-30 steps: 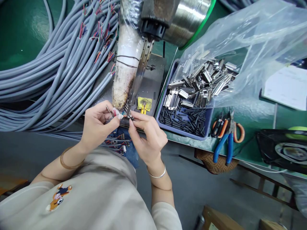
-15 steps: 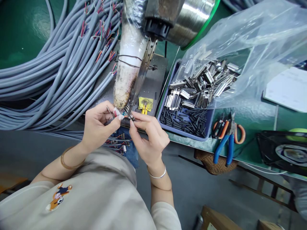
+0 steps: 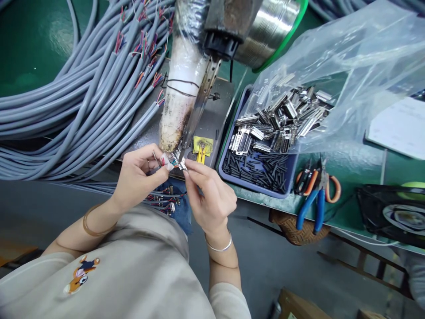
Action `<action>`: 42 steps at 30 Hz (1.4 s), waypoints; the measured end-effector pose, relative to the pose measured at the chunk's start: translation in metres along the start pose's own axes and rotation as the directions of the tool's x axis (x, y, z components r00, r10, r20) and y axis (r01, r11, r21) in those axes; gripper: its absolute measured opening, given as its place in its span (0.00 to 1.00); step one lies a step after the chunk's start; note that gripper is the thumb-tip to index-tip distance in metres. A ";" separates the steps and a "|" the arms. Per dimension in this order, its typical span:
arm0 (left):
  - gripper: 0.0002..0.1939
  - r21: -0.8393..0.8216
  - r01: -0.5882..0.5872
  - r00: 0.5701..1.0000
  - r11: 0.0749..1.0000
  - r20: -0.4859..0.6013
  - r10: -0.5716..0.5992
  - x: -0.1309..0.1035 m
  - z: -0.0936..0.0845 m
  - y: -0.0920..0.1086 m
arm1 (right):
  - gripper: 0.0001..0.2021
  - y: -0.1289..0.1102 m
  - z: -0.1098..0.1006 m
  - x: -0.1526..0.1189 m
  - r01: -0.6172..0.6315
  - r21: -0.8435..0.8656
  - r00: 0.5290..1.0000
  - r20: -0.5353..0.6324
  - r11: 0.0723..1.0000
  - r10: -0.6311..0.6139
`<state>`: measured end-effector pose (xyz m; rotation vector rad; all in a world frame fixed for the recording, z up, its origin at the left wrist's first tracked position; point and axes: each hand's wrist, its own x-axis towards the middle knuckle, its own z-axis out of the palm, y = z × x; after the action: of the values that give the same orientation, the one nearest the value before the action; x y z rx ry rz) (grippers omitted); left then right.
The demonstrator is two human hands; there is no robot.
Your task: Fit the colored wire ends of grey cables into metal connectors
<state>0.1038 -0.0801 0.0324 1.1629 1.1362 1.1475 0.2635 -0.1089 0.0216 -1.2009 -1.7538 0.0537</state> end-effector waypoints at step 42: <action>0.08 0.059 -0.158 0.987 0.986 0.013 0.157 -0.001 0.000 0.005 | 0.09 -0.004 0.002 0.008 -0.035 0.007 0.999 -0.012 0.999 0.035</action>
<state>0.1036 -0.0807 0.0370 1.3223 1.0939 1.2342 0.2585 -0.1044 0.0280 -1.2246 -1.7211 0.0724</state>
